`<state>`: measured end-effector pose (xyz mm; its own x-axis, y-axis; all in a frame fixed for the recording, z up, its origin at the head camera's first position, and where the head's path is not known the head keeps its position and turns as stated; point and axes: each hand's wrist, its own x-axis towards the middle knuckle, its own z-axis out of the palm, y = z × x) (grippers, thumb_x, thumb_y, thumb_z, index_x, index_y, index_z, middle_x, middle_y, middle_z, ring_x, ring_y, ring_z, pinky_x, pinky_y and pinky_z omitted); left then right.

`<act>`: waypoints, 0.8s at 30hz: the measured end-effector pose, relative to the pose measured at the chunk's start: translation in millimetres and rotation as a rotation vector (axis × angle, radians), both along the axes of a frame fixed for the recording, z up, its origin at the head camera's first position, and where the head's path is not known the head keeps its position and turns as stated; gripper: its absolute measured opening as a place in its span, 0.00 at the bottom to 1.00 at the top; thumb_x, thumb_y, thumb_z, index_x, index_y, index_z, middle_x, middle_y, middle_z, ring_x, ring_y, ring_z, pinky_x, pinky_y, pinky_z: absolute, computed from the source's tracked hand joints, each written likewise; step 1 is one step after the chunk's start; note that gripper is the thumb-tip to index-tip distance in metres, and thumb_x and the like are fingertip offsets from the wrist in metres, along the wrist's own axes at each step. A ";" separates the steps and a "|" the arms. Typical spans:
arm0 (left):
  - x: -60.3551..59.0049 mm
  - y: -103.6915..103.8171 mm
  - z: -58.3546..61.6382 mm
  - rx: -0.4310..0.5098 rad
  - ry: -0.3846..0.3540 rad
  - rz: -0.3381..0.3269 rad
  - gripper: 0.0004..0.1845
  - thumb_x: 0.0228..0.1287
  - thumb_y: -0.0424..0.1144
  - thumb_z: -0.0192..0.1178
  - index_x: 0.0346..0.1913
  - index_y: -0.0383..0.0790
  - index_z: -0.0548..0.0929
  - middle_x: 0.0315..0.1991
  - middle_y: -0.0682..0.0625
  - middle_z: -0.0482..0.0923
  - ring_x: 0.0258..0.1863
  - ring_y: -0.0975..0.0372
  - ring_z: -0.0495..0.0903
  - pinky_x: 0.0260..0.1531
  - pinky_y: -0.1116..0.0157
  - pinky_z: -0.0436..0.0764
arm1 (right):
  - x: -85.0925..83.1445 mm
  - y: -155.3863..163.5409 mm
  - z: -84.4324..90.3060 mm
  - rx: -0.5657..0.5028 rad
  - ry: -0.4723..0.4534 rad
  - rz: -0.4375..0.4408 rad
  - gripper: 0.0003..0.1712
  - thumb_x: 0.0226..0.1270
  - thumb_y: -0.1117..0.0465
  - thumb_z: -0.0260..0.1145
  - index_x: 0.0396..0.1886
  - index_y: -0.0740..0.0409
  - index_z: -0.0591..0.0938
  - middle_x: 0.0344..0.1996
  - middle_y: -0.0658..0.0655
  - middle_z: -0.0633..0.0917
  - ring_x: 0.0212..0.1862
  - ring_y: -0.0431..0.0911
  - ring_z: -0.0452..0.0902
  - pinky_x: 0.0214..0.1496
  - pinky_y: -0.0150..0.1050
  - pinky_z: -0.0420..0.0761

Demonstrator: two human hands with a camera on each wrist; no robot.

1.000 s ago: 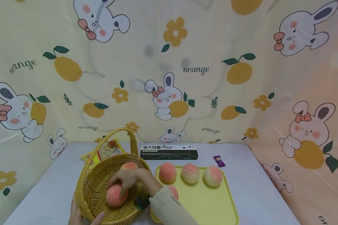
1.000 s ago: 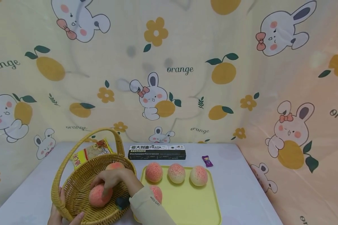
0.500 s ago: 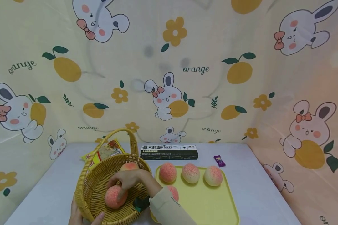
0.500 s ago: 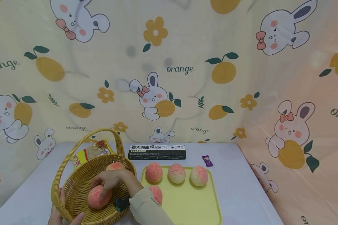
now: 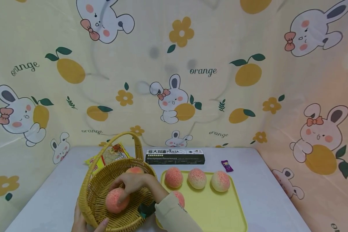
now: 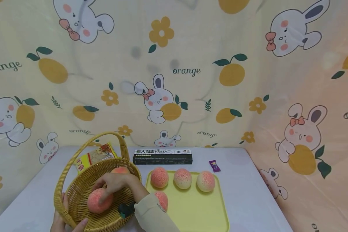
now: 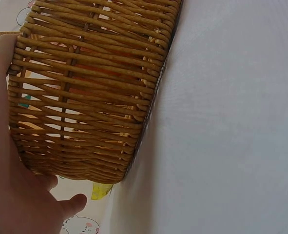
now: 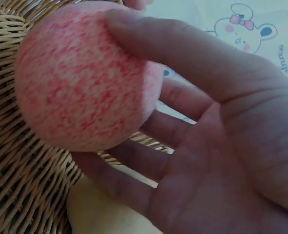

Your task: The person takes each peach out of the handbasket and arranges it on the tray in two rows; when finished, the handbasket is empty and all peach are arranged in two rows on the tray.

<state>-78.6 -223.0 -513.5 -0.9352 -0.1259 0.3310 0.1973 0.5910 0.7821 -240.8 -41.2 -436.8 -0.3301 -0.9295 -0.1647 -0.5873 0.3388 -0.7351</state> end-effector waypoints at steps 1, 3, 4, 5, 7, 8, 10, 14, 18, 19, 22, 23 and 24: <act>-0.1 0.0 -0.1 0.000 0.005 0.000 0.44 0.54 0.39 0.76 0.70 0.29 0.66 0.75 0.38 0.42 0.69 0.58 0.46 0.52 0.87 0.47 | 0.1 0.2 0.5 -0.009 -0.010 -0.005 0.30 0.63 0.62 0.73 0.64 0.63 0.77 0.56 0.48 0.82 0.53 0.30 0.74 0.53 0.24 0.74; -0.3 0.0 -0.4 0.007 0.012 -0.003 0.43 0.54 0.38 0.76 0.70 0.29 0.66 0.75 0.39 0.43 0.69 0.62 0.46 0.58 0.83 0.49 | 0.0 0.3 1.6 -0.029 -0.040 -0.018 0.30 0.63 0.63 0.73 0.64 0.64 0.77 0.55 0.48 0.83 0.51 0.30 0.75 0.51 0.24 0.75; -0.3 -0.1 -0.6 0.008 0.010 -0.003 0.43 0.54 0.38 0.76 0.70 0.30 0.66 0.75 0.39 0.43 0.69 0.62 0.46 0.58 0.83 0.50 | -0.1 0.2 2.2 -0.040 -0.057 -0.022 0.30 0.62 0.64 0.72 0.64 0.64 0.77 0.55 0.48 0.83 0.51 0.30 0.76 0.51 0.24 0.76; -0.4 -0.2 -0.6 0.010 0.012 -0.002 0.43 0.54 0.38 0.76 0.70 0.30 0.67 0.75 0.39 0.43 0.69 0.62 0.46 0.58 0.82 0.50 | 0.0 0.2 2.9 -0.050 -0.072 -0.026 0.30 0.62 0.64 0.72 0.64 0.64 0.78 0.54 0.48 0.83 0.50 0.31 0.76 0.50 0.25 0.76; -0.7 -0.4 -0.9 0.014 0.011 0.001 0.43 0.53 0.37 0.76 0.70 0.30 0.66 0.75 0.39 0.43 0.69 0.57 0.47 0.63 0.75 0.52 | 0.0 0.2 3.9 -0.066 -0.096 -0.029 0.29 0.62 0.65 0.72 0.63 0.64 0.78 0.53 0.49 0.83 0.49 0.31 0.77 0.50 0.25 0.76; -0.7 -0.7 -1.1 0.019 0.009 0.000 0.44 0.53 0.37 0.76 0.71 0.30 0.66 0.75 0.39 0.42 0.69 0.55 0.47 0.67 0.67 0.52 | 0.1 0.1 4.4 -0.071 -0.105 -0.029 0.29 0.63 0.65 0.72 0.63 0.64 0.78 0.53 0.49 0.84 0.48 0.30 0.77 0.50 0.25 0.77; -0.8 -1.0 -1.6 0.020 0.004 0.002 0.44 0.53 0.38 0.77 0.71 0.30 0.66 0.76 0.39 0.42 0.69 0.51 0.47 0.68 0.66 0.52 | 0.6 0.5 5.6 -0.080 -0.123 -0.033 0.28 0.63 0.66 0.72 0.63 0.64 0.78 0.53 0.50 0.84 0.48 0.31 0.78 0.50 0.26 0.77; -1.2 -1.4 -0.5 0.033 -0.018 -0.003 0.46 0.53 0.38 0.77 0.72 0.29 0.64 0.76 0.37 0.41 0.69 0.45 0.47 0.69 0.48 0.54 | 0.6 2.1 7.4 -0.092 -0.125 -0.047 0.29 0.62 0.66 0.72 0.63 0.65 0.78 0.53 0.50 0.84 0.47 0.31 0.78 0.49 0.26 0.77; -0.9 -0.2 -0.1 0.005 0.004 0.015 0.47 0.51 0.39 0.78 0.72 0.30 0.64 0.75 0.38 0.43 0.67 0.45 0.50 0.63 0.74 0.55 | -0.4 4.8 11.0 -0.104 -0.088 -0.063 0.28 0.61 0.64 0.74 0.62 0.63 0.79 0.52 0.47 0.84 0.47 0.31 0.78 0.49 0.25 0.77; -0.6 0.2 -0.5 -0.001 0.014 0.019 0.48 0.51 0.39 0.78 0.72 0.30 0.64 0.75 0.38 0.43 0.67 0.45 0.51 0.58 0.81 0.53 | -0.1 6.0 12.6 -0.104 -0.074 -0.067 0.28 0.61 0.64 0.74 0.61 0.62 0.80 0.52 0.46 0.84 0.47 0.30 0.78 0.49 0.25 0.77; -0.6 0.9 -2.1 -0.017 0.039 0.030 0.49 0.50 0.38 0.79 0.73 0.31 0.63 0.75 0.39 0.43 0.66 0.45 0.52 0.50 0.86 0.51 | 0.2 9.3 16.2 -0.101 -0.034 -0.086 0.28 0.59 0.61 0.75 0.60 0.59 0.81 0.50 0.42 0.84 0.46 0.30 0.77 0.48 0.25 0.77; -0.7 1.0 -2.1 -0.019 0.044 0.031 0.49 0.50 0.38 0.79 0.73 0.30 0.63 0.75 0.38 0.44 0.65 0.45 0.53 0.48 0.86 0.51 | 0.2 10.2 17.0 -0.102 -0.023 -0.091 0.28 0.59 0.61 0.75 0.60 0.58 0.82 0.50 0.42 0.84 0.46 0.30 0.77 0.48 0.25 0.77; -0.8 1.0 -2.2 -0.020 0.047 0.031 0.50 0.49 0.38 0.79 0.73 0.30 0.63 0.75 0.38 0.44 0.65 0.45 0.54 0.48 0.86 0.51 | 0.4 11.1 17.6 -0.105 -0.019 -0.096 0.28 0.59 0.60 0.75 0.60 0.58 0.82 0.50 0.41 0.84 0.46 0.30 0.77 0.48 0.25 0.77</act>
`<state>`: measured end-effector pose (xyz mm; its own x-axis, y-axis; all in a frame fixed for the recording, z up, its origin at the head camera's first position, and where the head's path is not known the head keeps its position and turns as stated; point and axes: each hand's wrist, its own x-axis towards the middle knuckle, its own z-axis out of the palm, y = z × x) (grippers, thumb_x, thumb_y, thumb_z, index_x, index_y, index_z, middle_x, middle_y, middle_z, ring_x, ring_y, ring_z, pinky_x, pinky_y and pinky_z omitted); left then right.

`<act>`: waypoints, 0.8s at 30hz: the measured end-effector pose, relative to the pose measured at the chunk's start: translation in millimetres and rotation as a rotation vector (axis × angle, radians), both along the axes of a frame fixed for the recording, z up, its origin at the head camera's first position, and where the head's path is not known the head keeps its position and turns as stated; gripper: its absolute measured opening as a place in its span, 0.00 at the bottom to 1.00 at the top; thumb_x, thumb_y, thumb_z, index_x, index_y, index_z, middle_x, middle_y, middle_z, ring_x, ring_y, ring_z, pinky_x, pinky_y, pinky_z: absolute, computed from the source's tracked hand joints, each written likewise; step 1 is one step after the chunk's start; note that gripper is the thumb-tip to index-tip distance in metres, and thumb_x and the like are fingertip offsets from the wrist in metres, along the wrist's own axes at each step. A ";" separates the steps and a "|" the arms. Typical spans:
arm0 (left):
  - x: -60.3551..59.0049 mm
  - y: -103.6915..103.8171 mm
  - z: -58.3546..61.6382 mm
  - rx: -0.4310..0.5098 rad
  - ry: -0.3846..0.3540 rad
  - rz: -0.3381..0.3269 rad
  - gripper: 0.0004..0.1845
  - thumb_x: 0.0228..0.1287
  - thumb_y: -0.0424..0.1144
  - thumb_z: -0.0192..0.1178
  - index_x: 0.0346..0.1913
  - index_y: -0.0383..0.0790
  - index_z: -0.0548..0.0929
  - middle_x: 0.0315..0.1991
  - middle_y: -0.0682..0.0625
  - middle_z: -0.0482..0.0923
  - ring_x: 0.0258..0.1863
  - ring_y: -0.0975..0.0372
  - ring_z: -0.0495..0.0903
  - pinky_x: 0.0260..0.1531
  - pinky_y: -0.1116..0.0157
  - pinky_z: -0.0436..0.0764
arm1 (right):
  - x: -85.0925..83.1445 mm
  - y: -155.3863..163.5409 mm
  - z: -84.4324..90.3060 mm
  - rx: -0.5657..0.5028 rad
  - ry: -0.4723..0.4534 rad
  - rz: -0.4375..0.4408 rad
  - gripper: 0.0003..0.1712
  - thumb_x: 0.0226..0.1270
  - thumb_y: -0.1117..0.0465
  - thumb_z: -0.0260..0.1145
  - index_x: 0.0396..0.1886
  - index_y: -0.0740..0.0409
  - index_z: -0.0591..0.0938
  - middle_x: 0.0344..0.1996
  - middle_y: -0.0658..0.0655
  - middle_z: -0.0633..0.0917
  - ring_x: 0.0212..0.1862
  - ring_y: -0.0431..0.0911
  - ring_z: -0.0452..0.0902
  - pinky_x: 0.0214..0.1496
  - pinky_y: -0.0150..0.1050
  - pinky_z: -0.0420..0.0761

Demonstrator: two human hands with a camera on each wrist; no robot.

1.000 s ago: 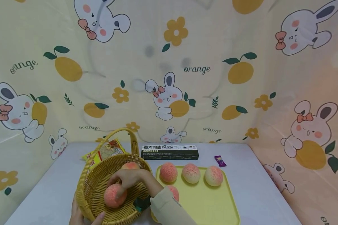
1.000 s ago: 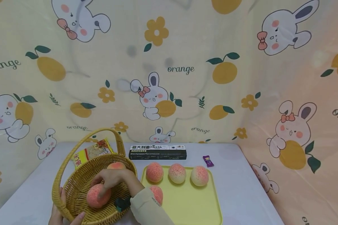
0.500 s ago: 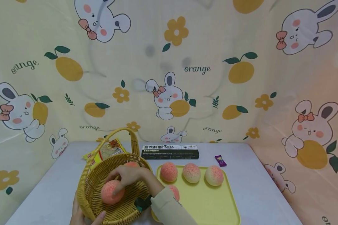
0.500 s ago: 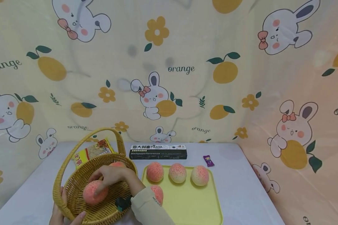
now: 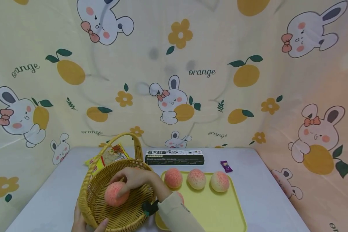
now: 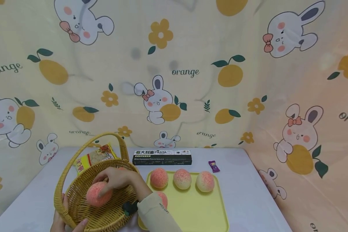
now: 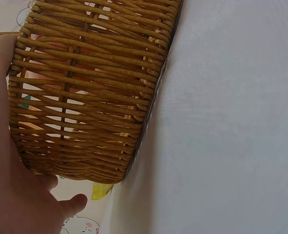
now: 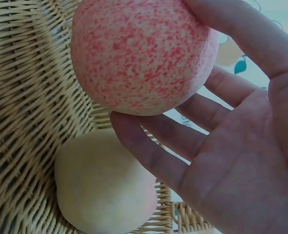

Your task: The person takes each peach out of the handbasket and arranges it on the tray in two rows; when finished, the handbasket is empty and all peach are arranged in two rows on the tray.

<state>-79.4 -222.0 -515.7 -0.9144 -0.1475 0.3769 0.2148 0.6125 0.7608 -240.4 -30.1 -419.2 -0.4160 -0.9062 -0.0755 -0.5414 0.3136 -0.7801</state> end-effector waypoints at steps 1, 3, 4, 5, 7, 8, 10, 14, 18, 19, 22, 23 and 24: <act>0.0 0.0 -0.1 0.001 0.004 0.000 0.50 0.49 0.38 0.79 0.73 0.30 0.63 0.75 0.38 0.45 0.64 0.45 0.54 0.47 0.86 0.51 | 0.3 0.7 0.5 -0.003 0.002 -0.004 0.28 0.58 0.60 0.75 0.60 0.58 0.82 0.50 0.41 0.84 0.46 0.31 0.77 0.48 0.25 0.76; 0.1 0.0 -0.7 0.005 0.009 -0.002 0.49 0.49 0.37 0.79 0.72 0.30 0.63 0.74 0.38 0.45 0.64 0.45 0.54 0.46 0.86 0.51 | 0.4 1.9 1.1 -0.019 -0.009 -0.008 0.28 0.58 0.61 0.75 0.60 0.59 0.81 0.50 0.43 0.84 0.47 0.32 0.77 0.48 0.26 0.77; 0.1 0.0 -0.7 0.008 0.009 -0.003 0.49 0.49 0.37 0.79 0.72 0.30 0.63 0.74 0.38 0.45 0.64 0.45 0.54 0.46 0.86 0.51 | 0.8 2.7 1.7 -0.025 -0.015 -0.011 0.28 0.59 0.61 0.75 0.60 0.59 0.81 0.50 0.43 0.84 0.47 0.33 0.78 0.48 0.26 0.77; 0.2 0.1 -0.8 0.010 0.008 -0.004 0.49 0.49 0.37 0.79 0.73 0.30 0.63 0.74 0.38 0.45 0.64 0.45 0.54 0.47 0.86 0.52 | 1.0 3.6 2.2 -0.032 -0.017 -0.013 0.28 0.59 0.62 0.74 0.60 0.59 0.81 0.50 0.43 0.84 0.47 0.33 0.78 0.48 0.26 0.77; 0.6 0.1 -0.4 0.017 -0.004 -0.006 0.49 0.50 0.37 0.78 0.73 0.31 0.63 0.75 0.38 0.44 0.65 0.46 0.53 0.53 0.84 0.53 | 1.6 5.6 3.3 -0.044 -0.024 -0.022 0.28 0.59 0.62 0.74 0.60 0.59 0.81 0.50 0.43 0.84 0.46 0.33 0.78 0.48 0.27 0.78; 0.9 0.2 -0.1 0.017 -0.018 -0.007 0.49 0.51 0.38 0.78 0.73 0.31 0.62 0.75 0.38 0.43 0.66 0.45 0.52 0.56 0.82 0.51 | 2.0 6.8 3.9 -0.052 -0.029 -0.031 0.28 0.59 0.62 0.74 0.60 0.59 0.81 0.50 0.43 0.83 0.46 0.33 0.78 0.48 0.27 0.78; 1.0 0.4 1.4 0.029 -0.031 -0.012 0.49 0.52 0.38 0.77 0.73 0.30 0.62 0.76 0.37 0.42 0.68 0.44 0.50 0.66 0.67 0.55 | 2.5 9.9 5.2 -0.071 -0.041 -0.040 0.27 0.59 0.62 0.74 0.60 0.58 0.81 0.50 0.43 0.83 0.46 0.33 0.79 0.48 0.28 0.78; 1.1 1.1 2.7 0.032 -0.066 -0.011 0.50 0.53 0.40 0.77 0.75 0.30 0.59 0.77 0.38 0.39 0.69 0.42 0.48 0.68 0.53 0.55 | 3.5 18.1 6.7 -0.110 -0.080 -0.053 0.28 0.59 0.63 0.74 0.61 0.60 0.80 0.49 0.45 0.83 0.45 0.34 0.79 0.49 0.29 0.78; 2.2 2.1 1.8 0.023 -0.063 0.002 0.51 0.53 0.40 0.77 0.76 0.32 0.59 0.77 0.39 0.40 0.69 0.43 0.50 0.67 0.63 0.55 | 3.9 27.7 6.8 -0.134 -0.113 -0.060 0.28 0.60 0.64 0.73 0.61 0.61 0.79 0.49 0.46 0.83 0.45 0.34 0.79 0.49 0.31 0.79; 2.4 2.2 1.8 0.031 -0.052 -0.002 0.50 0.53 0.39 0.77 0.75 0.32 0.60 0.77 0.39 0.40 0.69 0.42 0.49 0.68 0.55 0.56 | 3.8 30.1 6.7 -0.141 -0.118 -0.064 0.28 0.60 0.64 0.72 0.61 0.61 0.79 0.49 0.46 0.83 0.45 0.35 0.79 0.49 0.31 0.80; 3.2 2.6 2.4 0.047 -0.052 0.002 0.50 0.52 0.38 0.77 0.75 0.32 0.60 0.77 0.39 0.40 0.69 0.43 0.49 0.66 0.46 0.55 | 3.3 37.2 6.8 -0.159 -0.105 -0.077 0.29 0.60 0.64 0.73 0.62 0.62 0.79 0.50 0.46 0.82 0.46 0.35 0.79 0.49 0.32 0.80; 3.3 2.6 2.8 0.051 -0.056 0.003 0.51 0.52 0.39 0.77 0.75 0.31 0.60 0.77 0.39 0.40 0.69 0.43 0.49 0.65 0.45 0.56 | 3.1 39.6 7.0 -0.162 -0.095 -0.081 0.29 0.60 0.63 0.73 0.62 0.61 0.79 0.49 0.46 0.82 0.46 0.35 0.79 0.49 0.32 0.80; 3.3 2.5 3.1 0.057 -0.057 0.001 0.51 0.51 0.38 0.77 0.75 0.31 0.60 0.77 0.39 0.40 0.68 0.43 0.49 0.65 0.44 0.57 | 3.0 41.8 7.4 -0.167 -0.082 -0.085 0.29 0.60 0.63 0.73 0.62 0.61 0.79 0.49 0.46 0.82 0.46 0.36 0.79 0.49 0.32 0.80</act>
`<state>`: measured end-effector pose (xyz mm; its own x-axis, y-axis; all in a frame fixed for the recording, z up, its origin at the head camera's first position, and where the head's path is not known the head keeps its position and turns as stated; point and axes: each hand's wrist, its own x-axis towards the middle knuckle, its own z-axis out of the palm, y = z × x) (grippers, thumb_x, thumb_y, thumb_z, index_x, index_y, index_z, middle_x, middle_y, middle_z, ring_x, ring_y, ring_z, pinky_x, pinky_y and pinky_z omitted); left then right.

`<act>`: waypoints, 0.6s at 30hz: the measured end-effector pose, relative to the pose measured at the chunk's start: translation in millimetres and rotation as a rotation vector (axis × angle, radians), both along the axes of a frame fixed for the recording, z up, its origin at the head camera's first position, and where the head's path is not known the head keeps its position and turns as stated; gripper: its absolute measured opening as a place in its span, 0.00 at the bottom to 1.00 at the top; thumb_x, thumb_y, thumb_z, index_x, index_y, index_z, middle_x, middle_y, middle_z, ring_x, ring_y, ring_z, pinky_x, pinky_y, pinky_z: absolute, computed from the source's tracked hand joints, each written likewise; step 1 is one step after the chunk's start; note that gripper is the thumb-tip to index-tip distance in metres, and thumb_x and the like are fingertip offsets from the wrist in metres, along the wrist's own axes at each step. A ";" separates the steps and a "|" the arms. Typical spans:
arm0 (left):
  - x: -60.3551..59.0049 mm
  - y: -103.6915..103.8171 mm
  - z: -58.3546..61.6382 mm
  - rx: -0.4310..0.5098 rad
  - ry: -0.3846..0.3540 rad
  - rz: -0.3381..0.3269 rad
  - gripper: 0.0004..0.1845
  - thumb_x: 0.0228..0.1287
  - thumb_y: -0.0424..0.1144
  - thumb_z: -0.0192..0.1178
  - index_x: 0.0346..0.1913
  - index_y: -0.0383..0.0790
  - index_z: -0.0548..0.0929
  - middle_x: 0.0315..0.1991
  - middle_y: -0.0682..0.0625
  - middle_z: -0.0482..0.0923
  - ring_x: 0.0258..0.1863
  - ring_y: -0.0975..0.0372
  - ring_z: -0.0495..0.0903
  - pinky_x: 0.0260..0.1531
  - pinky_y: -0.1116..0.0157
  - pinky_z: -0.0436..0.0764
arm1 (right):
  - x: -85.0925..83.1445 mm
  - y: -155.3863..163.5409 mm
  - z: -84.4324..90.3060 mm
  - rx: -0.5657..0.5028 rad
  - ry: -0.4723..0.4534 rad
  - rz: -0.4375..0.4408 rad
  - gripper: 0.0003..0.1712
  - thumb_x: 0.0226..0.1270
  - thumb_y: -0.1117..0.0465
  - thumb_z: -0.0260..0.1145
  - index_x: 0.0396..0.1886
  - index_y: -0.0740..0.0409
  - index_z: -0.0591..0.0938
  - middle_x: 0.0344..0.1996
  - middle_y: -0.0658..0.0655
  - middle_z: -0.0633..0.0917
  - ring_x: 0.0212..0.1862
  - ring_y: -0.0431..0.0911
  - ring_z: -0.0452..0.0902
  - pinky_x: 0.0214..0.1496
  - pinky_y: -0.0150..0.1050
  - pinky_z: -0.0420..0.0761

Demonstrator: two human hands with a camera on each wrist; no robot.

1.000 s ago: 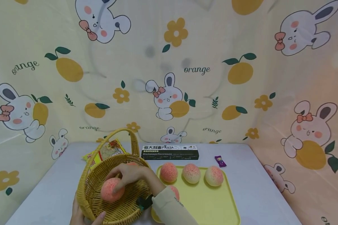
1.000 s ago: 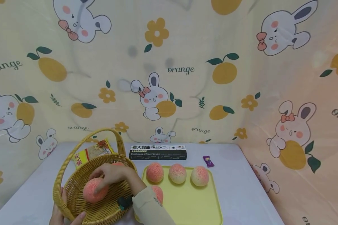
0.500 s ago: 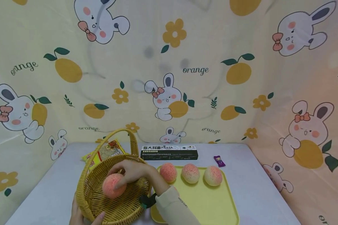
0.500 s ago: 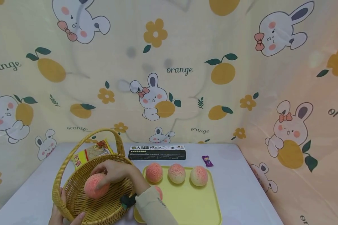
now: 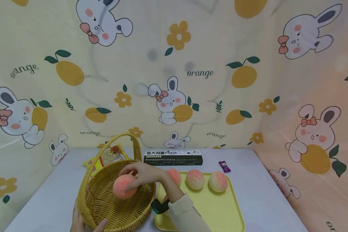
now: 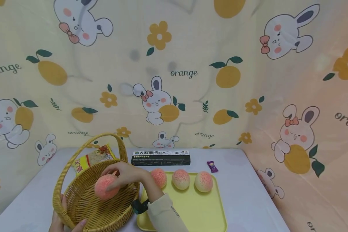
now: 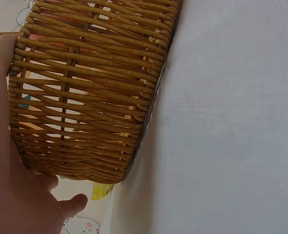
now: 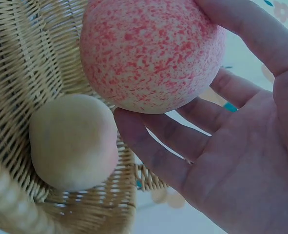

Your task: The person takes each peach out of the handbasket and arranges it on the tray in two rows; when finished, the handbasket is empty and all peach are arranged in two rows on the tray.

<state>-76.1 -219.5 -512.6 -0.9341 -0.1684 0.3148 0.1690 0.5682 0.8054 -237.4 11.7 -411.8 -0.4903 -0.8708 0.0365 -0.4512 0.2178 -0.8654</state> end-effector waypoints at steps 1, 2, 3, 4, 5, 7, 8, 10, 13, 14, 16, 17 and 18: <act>0.2 -0.2 0.5 0.011 -0.005 -0.004 0.51 0.51 0.38 0.77 0.75 0.30 0.60 0.77 0.38 0.40 0.68 0.42 0.49 0.61 0.38 0.59 | 0.1 1.9 0.4 -0.005 0.009 -0.003 0.29 0.60 0.63 0.73 0.62 0.62 0.79 0.49 0.47 0.82 0.46 0.36 0.78 0.49 0.33 0.80; 0.3 -0.3 1.0 0.015 -0.014 -0.005 0.51 0.51 0.38 0.78 0.75 0.30 0.60 0.76 0.38 0.40 0.68 0.42 0.49 0.60 0.38 0.60 | 0.2 3.7 0.9 -0.006 0.025 -0.006 0.28 0.60 0.63 0.73 0.62 0.61 0.79 0.49 0.46 0.82 0.46 0.36 0.78 0.48 0.33 0.80; 0.5 -0.5 1.4 0.016 -0.023 -0.006 0.51 0.51 0.38 0.78 0.74 0.30 0.60 0.76 0.38 0.39 0.68 0.42 0.49 0.60 0.37 0.61 | 0.3 5.4 1.4 -0.008 0.034 -0.011 0.28 0.60 0.62 0.73 0.61 0.60 0.79 0.49 0.46 0.82 0.46 0.36 0.78 0.48 0.32 0.80; 0.6 -0.8 1.6 0.024 -0.025 -0.012 0.50 0.51 0.38 0.78 0.74 0.29 0.61 0.76 0.37 0.39 0.68 0.41 0.49 0.56 0.33 0.62 | 0.4 7.1 1.9 -0.011 0.039 -0.014 0.28 0.60 0.62 0.73 0.61 0.60 0.80 0.48 0.46 0.82 0.46 0.36 0.78 0.48 0.33 0.81; 0.6 -1.0 1.9 0.029 -0.024 -0.018 0.50 0.51 0.38 0.78 0.73 0.28 0.61 0.76 0.36 0.39 0.68 0.40 0.48 0.52 0.31 0.63 | 0.5 8.9 2.4 -0.014 0.045 -0.019 0.27 0.60 0.62 0.73 0.60 0.60 0.80 0.48 0.45 0.82 0.46 0.36 0.78 0.47 0.33 0.81; 0.6 -1.2 2.1 0.030 -0.023 -0.022 0.49 0.51 0.38 0.78 0.72 0.27 0.62 0.76 0.35 0.39 0.67 0.39 0.49 0.51 0.31 0.64 | 0.8 12.5 3.3 -0.016 0.061 -0.034 0.27 0.59 0.62 0.74 0.59 0.59 0.81 0.47 0.44 0.82 0.45 0.36 0.78 0.46 0.33 0.81; 0.6 -1.2 2.2 0.027 -0.020 -0.022 0.48 0.51 0.37 0.78 0.72 0.27 0.63 0.75 0.35 0.39 0.67 0.40 0.49 0.50 0.31 0.64 | 0.9 14.7 4.0 -0.017 0.070 -0.040 0.27 0.59 0.61 0.74 0.59 0.59 0.81 0.47 0.45 0.83 0.45 0.36 0.78 0.45 0.32 0.81; 0.7 -1.0 1.8 0.017 -0.016 -0.022 0.48 0.51 0.38 0.78 0.72 0.27 0.64 0.75 0.34 0.40 0.66 0.40 0.50 0.49 0.32 0.65 | 1.2 19.6 5.0 -0.014 0.083 -0.052 0.27 0.59 0.61 0.74 0.60 0.58 0.81 0.48 0.45 0.83 0.43 0.36 0.78 0.45 0.32 0.81; 0.6 -0.7 0.9 -0.008 0.005 -0.017 0.47 0.50 0.38 0.78 0.71 0.27 0.65 0.75 0.35 0.40 0.67 0.39 0.51 0.47 0.32 0.68 | 1.0 27.7 6.1 -0.015 0.095 -0.071 0.28 0.60 0.61 0.74 0.61 0.58 0.80 0.50 0.45 0.83 0.42 0.36 0.78 0.45 0.32 0.80; 0.5 -0.6 0.5 -0.014 0.015 -0.016 0.47 0.50 0.37 0.78 0.71 0.27 0.66 0.76 0.35 0.40 0.67 0.39 0.51 0.47 0.32 0.68 | 1.3 30.6 6.9 -0.017 0.089 -0.078 0.28 0.60 0.61 0.74 0.61 0.57 0.80 0.50 0.45 0.82 0.43 0.36 0.78 0.45 0.33 0.80; 0.3 -0.6 -0.5 -0.026 0.032 -0.011 0.46 0.49 0.37 0.79 0.70 0.27 0.67 0.76 0.35 0.40 0.67 0.39 0.51 0.46 0.32 0.69 | 0.9 36.0 7.0 -0.024 0.076 -0.096 0.28 0.61 0.60 0.74 0.61 0.56 0.80 0.50 0.45 0.82 0.44 0.36 0.78 0.46 0.34 0.80; -0.1 -0.7 -1.1 -0.030 0.046 -0.009 0.45 0.49 0.36 0.79 0.69 0.26 0.68 0.76 0.35 0.41 0.67 0.39 0.51 0.45 0.33 0.69 | 0.6 38.6 6.9 -0.030 0.073 -0.105 0.28 0.60 0.60 0.74 0.61 0.56 0.80 0.50 0.45 0.82 0.45 0.37 0.78 0.47 0.34 0.80; -0.5 -0.7 -1.9 -0.032 0.059 -0.008 0.45 0.48 0.35 0.79 0.68 0.26 0.69 0.76 0.35 0.41 0.66 0.40 0.52 0.45 0.33 0.69 | 0.4 41.3 6.9 -0.034 0.070 -0.110 0.27 0.61 0.60 0.74 0.60 0.56 0.80 0.50 0.44 0.82 0.46 0.37 0.78 0.47 0.35 0.80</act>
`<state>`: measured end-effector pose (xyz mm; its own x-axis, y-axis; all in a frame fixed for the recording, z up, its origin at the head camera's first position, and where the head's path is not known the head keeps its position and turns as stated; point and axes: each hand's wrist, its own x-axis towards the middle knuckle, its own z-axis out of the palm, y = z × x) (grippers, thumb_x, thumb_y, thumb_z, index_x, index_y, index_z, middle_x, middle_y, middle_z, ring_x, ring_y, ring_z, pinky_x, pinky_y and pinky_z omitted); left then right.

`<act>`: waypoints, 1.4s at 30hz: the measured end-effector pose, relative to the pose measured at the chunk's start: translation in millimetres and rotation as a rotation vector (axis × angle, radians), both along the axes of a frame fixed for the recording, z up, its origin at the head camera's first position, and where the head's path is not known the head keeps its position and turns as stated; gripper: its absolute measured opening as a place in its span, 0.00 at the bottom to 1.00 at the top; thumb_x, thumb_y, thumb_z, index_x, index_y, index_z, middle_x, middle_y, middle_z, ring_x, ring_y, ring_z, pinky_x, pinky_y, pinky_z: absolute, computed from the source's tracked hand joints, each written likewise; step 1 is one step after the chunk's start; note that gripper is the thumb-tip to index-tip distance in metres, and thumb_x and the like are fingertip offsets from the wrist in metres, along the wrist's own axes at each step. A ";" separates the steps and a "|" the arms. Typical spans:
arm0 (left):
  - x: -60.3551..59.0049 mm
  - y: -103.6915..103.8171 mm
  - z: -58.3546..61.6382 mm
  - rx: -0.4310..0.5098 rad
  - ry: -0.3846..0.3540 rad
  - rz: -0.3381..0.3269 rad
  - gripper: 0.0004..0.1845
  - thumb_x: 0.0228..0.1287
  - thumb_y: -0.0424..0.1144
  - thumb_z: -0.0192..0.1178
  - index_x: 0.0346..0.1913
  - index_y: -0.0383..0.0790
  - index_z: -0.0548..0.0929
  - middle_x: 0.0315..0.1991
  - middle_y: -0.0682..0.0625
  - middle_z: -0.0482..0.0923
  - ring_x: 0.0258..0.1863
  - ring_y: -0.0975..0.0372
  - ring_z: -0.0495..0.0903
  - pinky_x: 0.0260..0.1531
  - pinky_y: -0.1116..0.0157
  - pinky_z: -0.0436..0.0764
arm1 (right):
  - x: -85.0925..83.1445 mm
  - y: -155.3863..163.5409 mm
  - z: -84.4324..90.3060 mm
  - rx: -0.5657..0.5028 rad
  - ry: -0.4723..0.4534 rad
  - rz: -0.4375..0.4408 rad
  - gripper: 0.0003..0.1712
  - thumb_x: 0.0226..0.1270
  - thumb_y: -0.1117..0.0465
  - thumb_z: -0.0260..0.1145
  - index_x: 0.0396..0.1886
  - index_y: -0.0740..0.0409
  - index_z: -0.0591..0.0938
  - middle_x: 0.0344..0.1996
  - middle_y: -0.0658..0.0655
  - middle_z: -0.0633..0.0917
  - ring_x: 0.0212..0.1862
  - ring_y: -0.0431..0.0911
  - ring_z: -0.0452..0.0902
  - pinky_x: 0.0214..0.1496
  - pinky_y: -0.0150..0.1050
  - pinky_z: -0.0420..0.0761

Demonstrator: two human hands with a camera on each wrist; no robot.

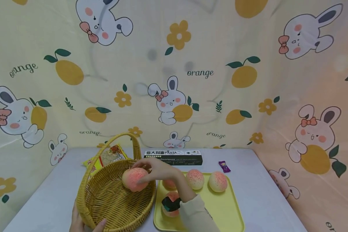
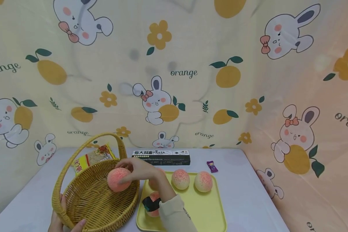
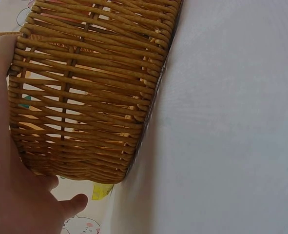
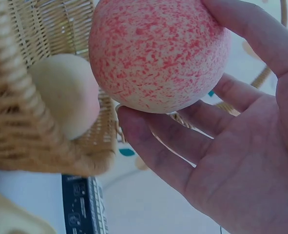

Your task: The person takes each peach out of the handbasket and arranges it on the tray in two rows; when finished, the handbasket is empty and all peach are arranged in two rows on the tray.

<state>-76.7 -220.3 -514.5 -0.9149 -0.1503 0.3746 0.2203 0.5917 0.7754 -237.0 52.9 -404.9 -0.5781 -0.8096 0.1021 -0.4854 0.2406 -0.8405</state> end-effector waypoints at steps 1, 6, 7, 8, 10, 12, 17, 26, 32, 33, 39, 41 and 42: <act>-0.4 0.0 -0.5 -0.001 0.008 0.002 0.44 0.48 0.35 0.79 0.68 0.26 0.69 0.75 0.35 0.42 0.66 0.41 0.52 0.45 0.34 0.70 | 0.2 2.7 0.4 -0.007 -0.004 -0.002 0.27 0.61 0.60 0.74 0.60 0.56 0.80 0.50 0.45 0.82 0.48 0.37 0.78 0.48 0.35 0.80; -1.3 -0.2 -1.0 -0.006 0.012 0.004 0.45 0.48 0.35 0.79 0.68 0.26 0.69 0.75 0.34 0.42 0.66 0.40 0.52 0.44 0.32 0.70 | 0.8 15.9 0.5 -0.023 -0.006 -0.007 0.26 0.62 0.61 0.73 0.60 0.55 0.79 0.52 0.47 0.82 0.53 0.41 0.78 0.51 0.36 0.80; -1.0 -0.2 -0.8 -0.007 0.005 0.006 0.45 0.49 0.35 0.79 0.69 0.26 0.68 0.76 0.35 0.41 0.67 0.39 0.52 0.44 0.31 0.70 | 1.2 18.6 0.2 -0.027 -0.015 -0.012 0.26 0.62 0.61 0.73 0.61 0.55 0.79 0.53 0.47 0.82 0.54 0.41 0.78 0.51 0.37 0.80; -0.7 -0.1 -0.7 -0.007 0.001 0.008 0.45 0.49 0.36 0.79 0.69 0.26 0.68 0.76 0.34 0.41 0.67 0.39 0.51 0.43 0.31 0.70 | 1.6 21.2 0.0 -0.028 -0.020 -0.019 0.27 0.62 0.61 0.73 0.61 0.56 0.79 0.53 0.47 0.82 0.54 0.41 0.78 0.51 0.37 0.80; 0.1 0.1 -0.7 -0.008 -0.007 0.009 0.45 0.49 0.36 0.78 0.69 0.26 0.68 0.76 0.35 0.39 0.68 0.37 0.50 0.43 0.30 0.70 | 3.0 26.3 0.0 -0.030 -0.032 -0.038 0.28 0.62 0.61 0.73 0.62 0.56 0.79 0.54 0.47 0.82 0.54 0.41 0.78 0.51 0.37 0.80; 0.3 0.1 -1.2 -0.010 -0.004 0.010 0.44 0.50 0.36 0.78 0.69 0.26 0.68 0.76 0.35 0.39 0.68 0.36 0.50 0.43 0.29 0.69 | 4.3 31.1 0.1 -0.033 -0.034 -0.057 0.28 0.61 0.60 0.74 0.62 0.56 0.79 0.54 0.46 0.82 0.53 0.41 0.79 0.50 0.37 0.81; -0.2 -0.5 -2.1 -0.013 0.000 0.008 0.45 0.49 0.36 0.78 0.69 0.26 0.67 0.76 0.35 0.41 0.67 0.39 0.51 0.43 0.31 0.70 | 6.9 44.1 -0.7 -0.028 -0.030 -0.093 0.28 0.60 0.59 0.74 0.61 0.55 0.80 0.53 0.45 0.82 0.52 0.44 0.79 0.49 0.37 0.81; -1.4 -0.8 2.3 0.011 -0.051 0.005 0.48 0.50 0.38 0.79 0.71 0.27 0.65 0.76 0.35 0.41 0.66 0.40 0.53 0.47 0.32 0.69 | 13.8 68.7 -7.4 -0.035 -0.072 -0.122 0.26 0.60 0.59 0.73 0.59 0.54 0.80 0.52 0.49 0.82 0.52 0.49 0.79 0.54 0.45 0.79; -1.8 -1.5 -0.9 -0.016 -0.010 0.012 0.45 0.48 0.37 0.79 0.69 0.29 0.69 0.75 0.38 0.45 0.64 0.45 0.55 0.52 0.61 0.71 | 18.5 87.4 -13.1 -0.034 -0.072 -0.168 0.26 0.59 0.58 0.73 0.59 0.54 0.81 0.52 0.51 0.82 0.50 0.45 0.79 0.51 0.47 0.81; -2.0 -1.9 -1.3 -0.022 0.000 0.015 0.45 0.48 0.37 0.80 0.69 0.29 0.69 0.75 0.38 0.46 0.63 0.46 0.56 0.50 0.67 0.69 | 18.8 90.5 -14.3 -0.034 -0.068 -0.173 0.26 0.59 0.58 0.73 0.59 0.54 0.81 0.52 0.51 0.82 0.50 0.46 0.79 0.50 0.47 0.81; -2.5 -2.1 -2.5 -0.041 0.009 0.031 0.46 0.46 0.36 0.80 0.68 0.28 0.70 0.75 0.36 0.45 0.62 0.45 0.57 0.46 0.55 0.73 | 20.0 106.2 -18.8 -0.036 -0.041 -0.193 0.26 0.59 0.57 0.74 0.58 0.54 0.81 0.51 0.52 0.83 0.50 0.47 0.79 0.47 0.45 0.83; -2.7 -1.7 -2.9 -0.032 -0.004 0.034 0.46 0.46 0.36 0.80 0.68 0.26 0.69 0.75 0.36 0.43 0.62 0.43 0.57 0.45 0.47 0.75 | 20.2 110.4 -19.7 -0.039 -0.035 -0.194 0.26 0.59 0.57 0.74 0.58 0.54 0.81 0.52 0.52 0.83 0.50 0.47 0.79 0.47 0.45 0.83; -2.8 -1.3 -3.1 -0.026 -0.005 0.036 0.46 0.46 0.36 0.80 0.68 0.25 0.69 0.75 0.35 0.43 0.62 0.43 0.57 0.44 0.43 0.74 | 20.3 112.5 -20.4 -0.038 -0.032 -0.198 0.26 0.59 0.57 0.74 0.58 0.54 0.81 0.52 0.52 0.83 0.50 0.47 0.79 0.47 0.45 0.83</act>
<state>-79.4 -221.6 -517.6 -0.9109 -0.1731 0.3746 0.1952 0.6192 0.7606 -216.7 165.4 -425.3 -0.7290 -0.6758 0.1091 -0.4043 0.2965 -0.8652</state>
